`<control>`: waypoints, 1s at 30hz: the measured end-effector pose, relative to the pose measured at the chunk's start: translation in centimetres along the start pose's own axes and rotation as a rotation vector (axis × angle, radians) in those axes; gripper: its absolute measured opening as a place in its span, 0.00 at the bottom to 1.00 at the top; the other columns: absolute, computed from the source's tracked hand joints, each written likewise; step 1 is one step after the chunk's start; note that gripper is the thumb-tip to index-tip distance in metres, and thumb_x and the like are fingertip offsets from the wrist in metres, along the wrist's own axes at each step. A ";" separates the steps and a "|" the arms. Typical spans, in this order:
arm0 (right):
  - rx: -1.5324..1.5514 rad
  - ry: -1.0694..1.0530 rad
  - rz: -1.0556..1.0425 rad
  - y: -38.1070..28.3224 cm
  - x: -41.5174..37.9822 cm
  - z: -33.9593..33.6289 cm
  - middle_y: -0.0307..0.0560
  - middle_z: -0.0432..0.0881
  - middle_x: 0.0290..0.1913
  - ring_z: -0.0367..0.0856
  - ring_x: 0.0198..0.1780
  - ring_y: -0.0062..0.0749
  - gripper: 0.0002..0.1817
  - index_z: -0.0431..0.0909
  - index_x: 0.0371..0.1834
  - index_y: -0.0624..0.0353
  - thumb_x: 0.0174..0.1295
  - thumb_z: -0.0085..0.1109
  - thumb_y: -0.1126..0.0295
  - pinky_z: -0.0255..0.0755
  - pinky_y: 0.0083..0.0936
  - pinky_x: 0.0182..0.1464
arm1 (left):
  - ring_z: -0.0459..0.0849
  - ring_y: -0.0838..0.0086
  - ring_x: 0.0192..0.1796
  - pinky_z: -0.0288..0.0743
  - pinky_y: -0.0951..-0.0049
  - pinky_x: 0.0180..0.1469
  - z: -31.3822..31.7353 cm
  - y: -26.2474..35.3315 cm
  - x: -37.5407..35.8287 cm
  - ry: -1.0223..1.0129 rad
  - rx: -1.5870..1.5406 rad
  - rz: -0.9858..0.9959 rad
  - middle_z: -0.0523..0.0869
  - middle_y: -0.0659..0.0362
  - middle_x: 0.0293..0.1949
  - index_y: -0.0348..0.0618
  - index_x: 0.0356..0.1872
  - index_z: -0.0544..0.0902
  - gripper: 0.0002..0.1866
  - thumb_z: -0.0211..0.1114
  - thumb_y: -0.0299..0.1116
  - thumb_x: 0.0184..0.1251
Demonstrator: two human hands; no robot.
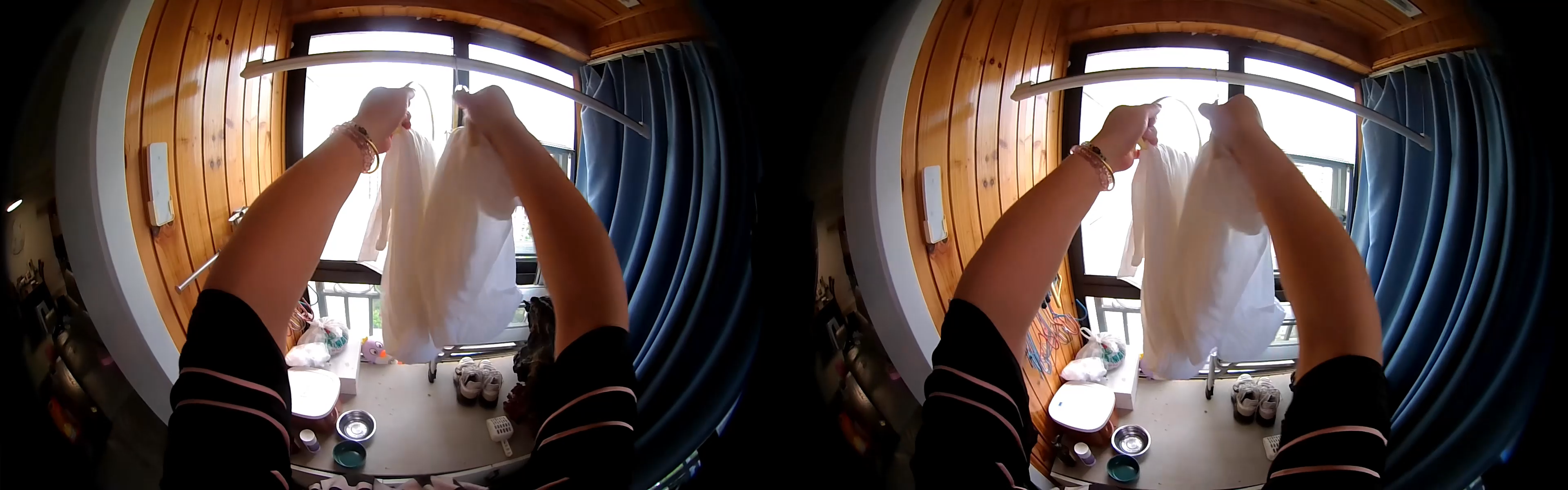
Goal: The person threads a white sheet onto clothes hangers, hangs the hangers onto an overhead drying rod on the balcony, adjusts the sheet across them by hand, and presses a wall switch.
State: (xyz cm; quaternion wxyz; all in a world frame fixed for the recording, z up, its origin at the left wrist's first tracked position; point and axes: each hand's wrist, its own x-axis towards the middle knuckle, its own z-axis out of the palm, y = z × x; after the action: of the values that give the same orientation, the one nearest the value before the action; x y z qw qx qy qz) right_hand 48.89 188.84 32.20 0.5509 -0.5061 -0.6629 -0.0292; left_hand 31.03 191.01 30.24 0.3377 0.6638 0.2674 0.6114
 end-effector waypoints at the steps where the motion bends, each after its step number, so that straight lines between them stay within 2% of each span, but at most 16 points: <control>1: 0.034 0.028 0.096 0.3 0.3 -0.7 0.56 0.82 0.35 0.82 0.36 0.39 0.24 0.78 0.37 0.73 0.52 0.62 0.57 0.73 0.32 0.40 | 0.71 0.73 0.27 0.65 0.61 0.43 -0.4 0.2 -0.2 0.041 0.000 -0.007 0.71 0.62 0.20 0.46 0.24 0.72 0.11 0.55 0.38 0.64; 5: -0.030 0.145 0.123 3.3 1.0 -4.5 0.60 0.82 0.39 0.82 0.40 0.46 0.25 0.79 0.40 0.71 0.51 0.63 0.56 0.73 0.35 0.45 | 0.68 0.74 0.27 0.64 0.58 0.46 -4.4 0.6 0.4 0.125 0.164 0.029 0.67 0.64 0.17 0.48 0.24 0.70 0.13 0.54 0.41 0.66; 10: -0.025 0.125 0.074 6.2 0.2 -8.1 0.57 0.82 0.36 0.81 0.37 0.39 0.23 0.80 0.38 0.70 0.50 0.63 0.57 0.72 0.31 0.42 | 0.67 0.77 0.26 0.62 0.63 0.42 -9.6 0.9 -1.3 0.140 0.238 -0.037 0.66 0.67 0.15 0.52 0.18 0.68 0.18 0.54 0.45 0.66; 12: 0.009 0.154 0.071 6.7 -0.5 -8.3 0.52 0.81 0.30 0.78 0.29 0.33 0.19 0.81 0.31 0.67 0.50 0.63 0.58 0.71 0.28 0.37 | 0.71 0.77 0.27 0.65 0.63 0.40 -10.4 1.5 -2.3 0.150 0.321 -0.015 0.69 0.66 0.16 0.50 0.17 0.71 0.19 0.54 0.46 0.66; 13: 0.030 0.147 0.080 7.2 -0.5 -8.5 0.51 0.80 0.28 0.77 0.27 0.32 0.19 0.80 0.30 0.66 0.50 0.63 0.58 0.71 0.28 0.35 | 0.74 0.77 0.27 0.69 0.64 0.38 -10.7 1.7 -2.7 0.157 0.364 0.017 0.75 0.64 0.18 0.47 0.23 0.77 0.15 0.56 0.43 0.65; 16: -0.011 0.072 0.093 6.4 -1.8 -9.4 0.49 0.79 0.27 0.75 0.26 0.29 0.19 0.79 0.31 0.65 0.50 0.63 0.57 0.71 0.28 0.30 | 0.76 0.76 0.29 0.71 0.68 0.37 -10.2 2.1 -4.1 0.210 0.498 0.083 0.77 0.60 0.21 0.44 0.30 0.78 0.18 0.56 0.50 0.65; 18: 0.068 -0.006 0.136 6.6 -2.2 -9.6 0.53 0.82 0.34 0.80 0.33 0.34 0.22 0.79 0.40 0.66 0.50 0.61 0.57 0.74 0.31 0.34 | 0.81 0.71 0.35 0.75 0.69 0.38 -10.2 3.8 -3.7 0.160 1.113 0.066 0.83 0.53 0.32 0.39 0.47 0.75 0.25 0.60 0.51 0.62; 20: -0.074 0.060 0.077 6.9 -2.3 -8.9 0.57 0.81 0.38 0.82 0.37 0.40 0.26 0.78 0.43 0.65 0.53 0.61 0.51 0.77 0.35 0.39 | 0.80 0.54 0.44 0.76 0.60 0.46 -8.4 2.2 -5.8 0.520 1.515 0.709 0.77 0.42 0.50 0.38 0.62 0.63 0.38 0.66 0.50 0.56; 21: -0.105 0.064 0.086 6.5 -2.6 -8.8 0.57 0.81 0.39 0.82 0.37 0.42 0.26 0.77 0.43 0.65 0.53 0.61 0.51 0.77 0.35 0.40 | 0.77 0.53 0.50 0.73 0.60 0.52 -6.6 1.9 -7.7 0.620 1.460 1.173 0.76 0.43 0.51 0.40 0.59 0.66 0.35 0.68 0.47 0.55; 23: -0.112 0.108 0.078 5.8 -3.5 -8.5 0.58 0.81 0.40 0.82 0.39 0.44 0.25 0.77 0.44 0.65 0.54 0.60 0.51 0.77 0.35 0.41 | 0.76 0.59 0.52 0.72 0.61 0.53 -0.6 -0.6 -12.3 0.355 1.058 1.155 0.76 0.48 0.51 0.40 0.56 0.69 0.29 0.69 0.37 0.54; 24: -0.102 0.072 0.076 6.1 -2.8 -8.6 0.59 0.80 0.39 0.81 0.38 0.43 0.24 0.78 0.43 0.64 0.56 0.58 0.52 0.76 0.36 0.42 | 0.79 0.62 0.47 0.74 0.63 0.50 2.9 -2.6 -16.3 -0.034 0.636 1.019 0.78 0.50 0.46 0.39 0.52 0.72 0.23 0.66 0.32 0.55; 25: -0.079 0.065 0.076 6.4 -2.5 -8.6 0.59 0.80 0.39 0.81 0.37 0.42 0.23 0.78 0.42 0.64 0.56 0.58 0.53 0.75 0.35 0.41 | 0.80 0.65 0.44 0.76 0.66 0.47 5.8 -5.0 -18.0 -0.437 0.561 0.992 0.80 0.52 0.39 0.38 0.42 0.77 0.12 0.62 0.31 0.57; 26: -0.058 0.059 0.072 6.2 -2.4 -8.8 0.58 0.80 0.38 0.80 0.36 0.41 0.23 0.78 0.42 0.64 0.56 0.57 0.53 0.74 0.35 0.41 | 0.80 0.68 0.41 0.76 0.68 0.46 8.8 -7.8 -19.1 -0.570 0.759 1.121 0.80 0.55 0.32 0.39 0.31 0.78 0.07 0.59 0.32 0.59; 28: -0.118 0.032 0.102 5.2 -3.2 -9.3 0.56 0.81 0.37 0.80 0.35 0.39 0.21 0.79 0.40 0.65 0.56 0.57 0.56 0.72 0.32 0.40 | 0.79 0.68 0.34 0.74 0.68 0.45 13.0 -12.2 -19.7 -0.698 0.618 1.167 0.78 0.57 0.25 0.42 0.25 0.79 0.07 0.57 0.32 0.60; 29: -0.157 0.042 0.098 6.1 -2.0 -10.0 0.55 0.81 0.37 0.80 0.36 0.39 0.21 0.79 0.40 0.66 0.56 0.57 0.56 0.72 0.32 0.41 | 0.79 0.66 0.34 0.73 0.63 0.44 14.1 -14.2 -19.2 -0.766 0.880 1.052 0.79 0.57 0.24 0.43 0.23 0.79 0.11 0.57 0.37 0.61; 30: -0.197 0.057 0.092 6.5 -1.3 -10.7 0.55 0.81 0.37 0.80 0.36 0.39 0.21 0.79 0.40 0.66 0.55 0.57 0.57 0.72 0.31 0.41 | 0.79 0.63 0.32 0.73 0.59 0.43 15.0 -16.3 -18.2 -0.682 1.448 1.150 0.80 0.56 0.23 0.43 0.22 0.80 0.16 0.57 0.44 0.60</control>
State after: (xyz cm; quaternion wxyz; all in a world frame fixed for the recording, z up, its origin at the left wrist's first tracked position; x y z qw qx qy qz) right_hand 60.78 184.76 32.02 0.5178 -0.5869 -0.6169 -0.0833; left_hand 44.89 185.45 5.76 -0.4400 0.8800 0.1020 0.1469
